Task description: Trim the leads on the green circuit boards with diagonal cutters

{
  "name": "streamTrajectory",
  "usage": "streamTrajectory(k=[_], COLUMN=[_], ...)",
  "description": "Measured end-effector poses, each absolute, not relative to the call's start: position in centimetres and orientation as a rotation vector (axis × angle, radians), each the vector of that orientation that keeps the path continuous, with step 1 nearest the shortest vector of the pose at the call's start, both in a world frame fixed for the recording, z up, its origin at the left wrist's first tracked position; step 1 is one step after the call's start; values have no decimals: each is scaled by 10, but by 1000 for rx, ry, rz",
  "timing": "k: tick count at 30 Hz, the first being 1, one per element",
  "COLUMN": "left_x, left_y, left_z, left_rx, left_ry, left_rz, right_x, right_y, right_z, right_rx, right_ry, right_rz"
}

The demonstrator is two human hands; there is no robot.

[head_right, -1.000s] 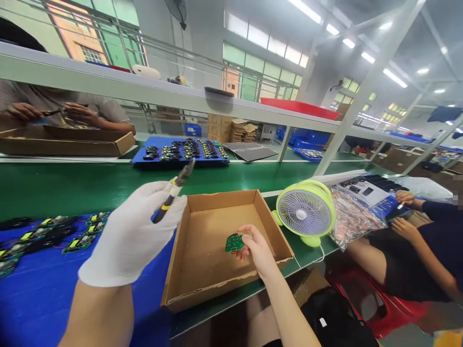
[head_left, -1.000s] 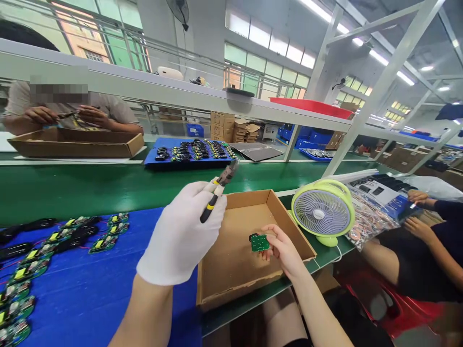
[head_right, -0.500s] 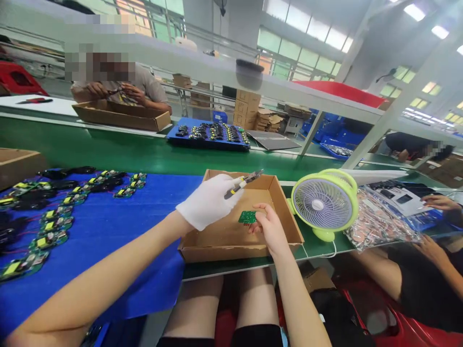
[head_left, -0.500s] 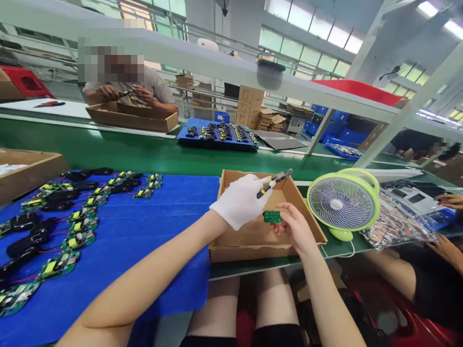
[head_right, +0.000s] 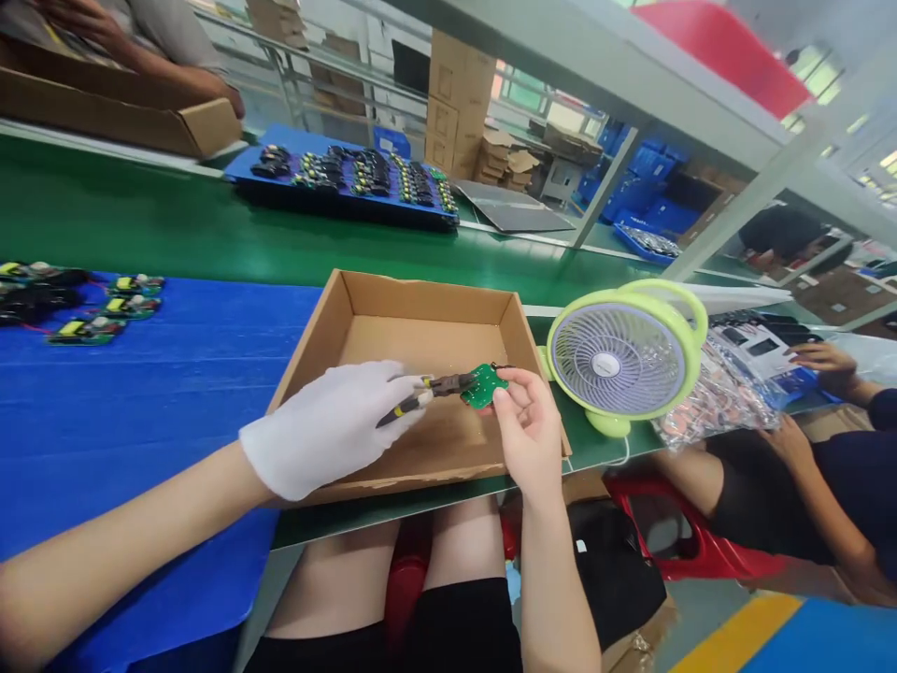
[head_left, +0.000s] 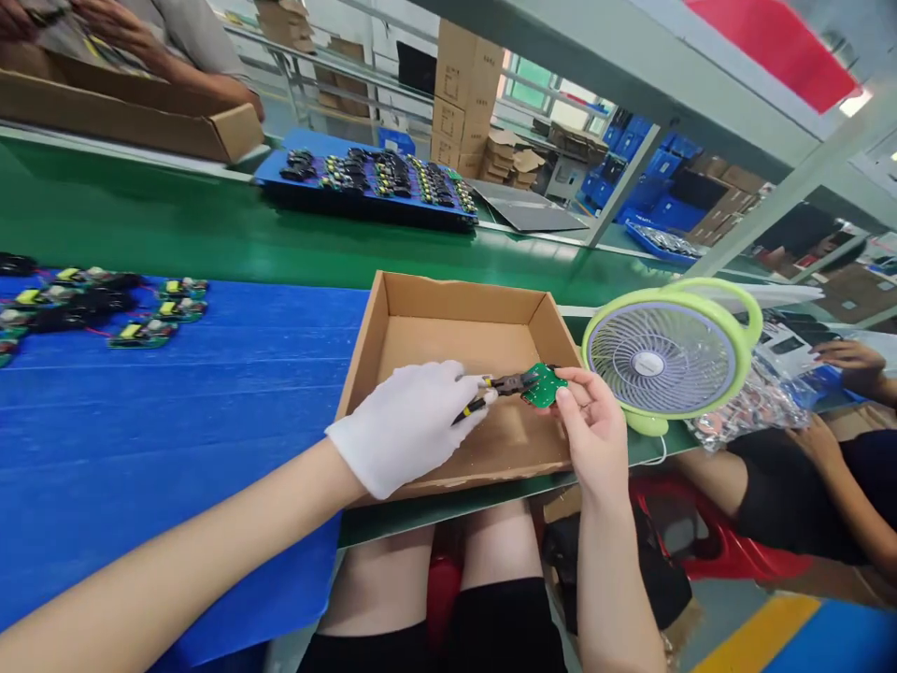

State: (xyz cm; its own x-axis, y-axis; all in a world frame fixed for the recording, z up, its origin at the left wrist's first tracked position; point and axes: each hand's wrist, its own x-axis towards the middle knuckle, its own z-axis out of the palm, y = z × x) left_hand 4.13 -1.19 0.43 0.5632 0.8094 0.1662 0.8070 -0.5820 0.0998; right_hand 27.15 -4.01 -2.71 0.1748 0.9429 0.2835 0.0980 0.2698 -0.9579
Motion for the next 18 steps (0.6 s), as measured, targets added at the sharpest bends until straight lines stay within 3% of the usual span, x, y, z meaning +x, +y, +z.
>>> streamTrajectory(k=[5,11,18], left_x=[30,24,25], left_y=[-11,-13,-16], left_z=[-5,-16,-17], left_rx=[2821,3075,3121], left_ry=[1363,1223,1216], left_rz=[363,745,723], right_x=[264,260,261], right_y=[-49,-54,-56], right_z=[-32,-41,-39], right_rx=[-1212,-1270,-1255], right_ry=[-1296,-1393,-1510], right_rz=[620,363,89])
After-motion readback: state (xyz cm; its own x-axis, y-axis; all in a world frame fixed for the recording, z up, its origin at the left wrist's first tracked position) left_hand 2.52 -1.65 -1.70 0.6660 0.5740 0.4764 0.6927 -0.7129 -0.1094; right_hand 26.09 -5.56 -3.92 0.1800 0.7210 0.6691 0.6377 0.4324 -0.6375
